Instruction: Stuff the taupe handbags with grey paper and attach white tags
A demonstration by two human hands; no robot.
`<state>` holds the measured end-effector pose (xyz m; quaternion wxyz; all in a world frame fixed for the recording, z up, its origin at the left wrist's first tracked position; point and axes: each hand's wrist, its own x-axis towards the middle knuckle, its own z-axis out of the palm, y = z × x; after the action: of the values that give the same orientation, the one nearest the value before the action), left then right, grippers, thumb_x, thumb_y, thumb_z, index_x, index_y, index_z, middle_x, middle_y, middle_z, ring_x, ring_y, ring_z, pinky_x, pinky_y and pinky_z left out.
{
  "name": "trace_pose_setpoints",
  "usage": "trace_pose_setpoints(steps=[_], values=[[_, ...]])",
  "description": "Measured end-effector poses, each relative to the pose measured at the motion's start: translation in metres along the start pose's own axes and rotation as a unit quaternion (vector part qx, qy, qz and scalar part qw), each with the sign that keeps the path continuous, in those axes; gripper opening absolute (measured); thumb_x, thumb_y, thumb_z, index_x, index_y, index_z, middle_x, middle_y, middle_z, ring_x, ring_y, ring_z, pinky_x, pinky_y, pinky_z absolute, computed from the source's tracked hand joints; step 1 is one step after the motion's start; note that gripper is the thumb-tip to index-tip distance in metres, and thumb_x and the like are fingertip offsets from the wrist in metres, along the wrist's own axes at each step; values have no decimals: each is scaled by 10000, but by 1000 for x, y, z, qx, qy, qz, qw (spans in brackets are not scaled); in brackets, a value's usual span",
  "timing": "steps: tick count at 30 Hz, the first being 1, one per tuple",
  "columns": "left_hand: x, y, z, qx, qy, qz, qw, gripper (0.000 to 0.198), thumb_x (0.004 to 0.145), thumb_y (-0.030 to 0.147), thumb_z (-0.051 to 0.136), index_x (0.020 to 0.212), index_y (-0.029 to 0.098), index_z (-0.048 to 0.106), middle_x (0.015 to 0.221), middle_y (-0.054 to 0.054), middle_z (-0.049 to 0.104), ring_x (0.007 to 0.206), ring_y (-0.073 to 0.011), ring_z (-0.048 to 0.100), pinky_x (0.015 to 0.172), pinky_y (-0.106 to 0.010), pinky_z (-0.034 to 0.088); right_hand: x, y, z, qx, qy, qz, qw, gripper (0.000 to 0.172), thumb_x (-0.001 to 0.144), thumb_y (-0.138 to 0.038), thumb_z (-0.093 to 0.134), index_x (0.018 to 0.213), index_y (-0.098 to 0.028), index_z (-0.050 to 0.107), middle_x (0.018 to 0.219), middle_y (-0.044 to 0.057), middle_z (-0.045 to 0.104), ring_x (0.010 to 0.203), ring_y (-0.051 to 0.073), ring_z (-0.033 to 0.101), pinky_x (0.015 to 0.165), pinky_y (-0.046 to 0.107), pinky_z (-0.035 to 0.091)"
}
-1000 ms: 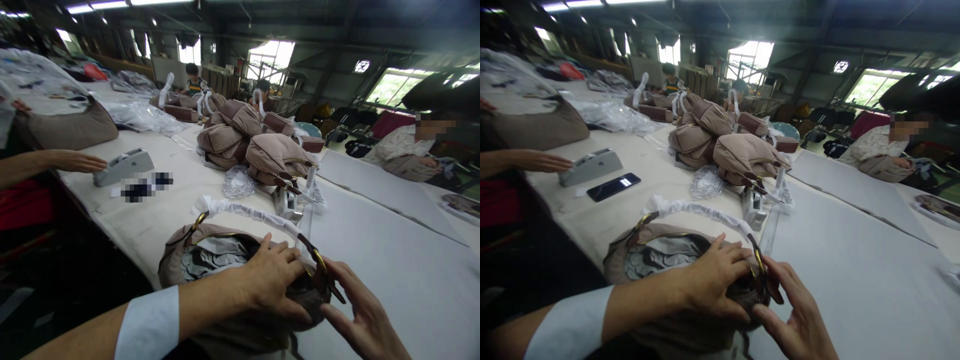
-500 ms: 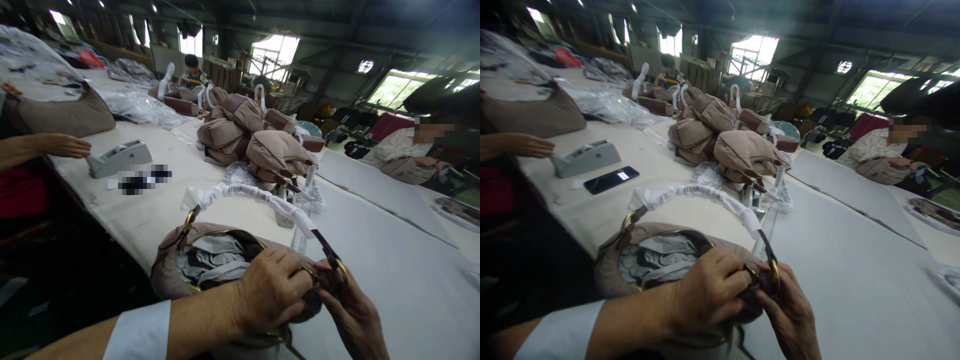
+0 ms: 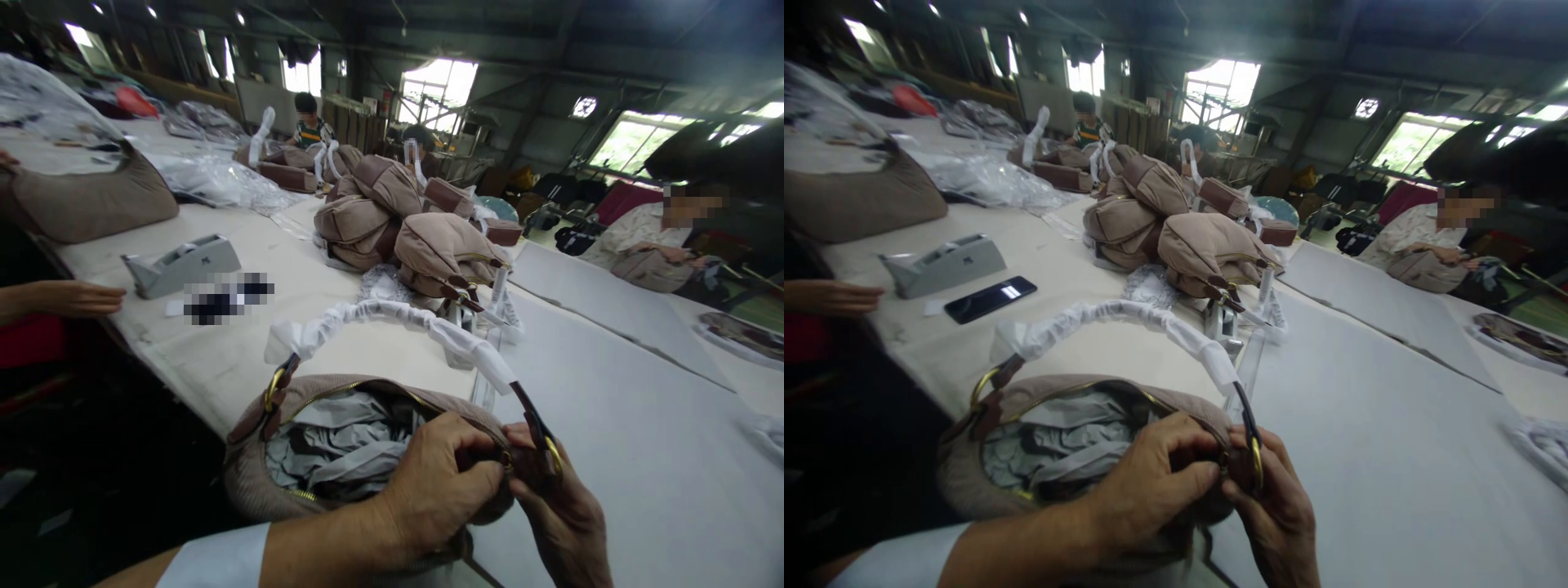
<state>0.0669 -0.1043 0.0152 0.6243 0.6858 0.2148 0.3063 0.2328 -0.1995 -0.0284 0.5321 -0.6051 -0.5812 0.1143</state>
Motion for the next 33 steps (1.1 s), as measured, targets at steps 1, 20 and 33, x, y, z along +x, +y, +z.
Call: trace_pose_setpoints(steps=[1,20,33], values=[[1,-1,3,-21,17,-11,1000,202,751,118,617,914,168,725,892,-34,632,870,-156,585,790,-252,458,1,0,1,-2,0,-5,1000,305,790,-257,671,1093,-260,641,1107,83,585,1042,245,595,832,336,549],[3,1,-1,7,-57,-1,998,66,768,144,572,723,152,525,736,10,528,687,-119,473,642,-235,377,5,-20,-8,-113,-59,-68,989,344,837,-336,618,1169,-261,570,1081,53,594,1026,196,603,850,222,516],[28,6,-19,-156,-188,-188,951,201,731,300,579,685,187,419,521,89,391,407,-52,319,408,-194,207,13,-24,-2,-137,-72,-64,986,273,864,-350,587,1115,-243,566,1042,37,592,983,160,603,806,167,497]])
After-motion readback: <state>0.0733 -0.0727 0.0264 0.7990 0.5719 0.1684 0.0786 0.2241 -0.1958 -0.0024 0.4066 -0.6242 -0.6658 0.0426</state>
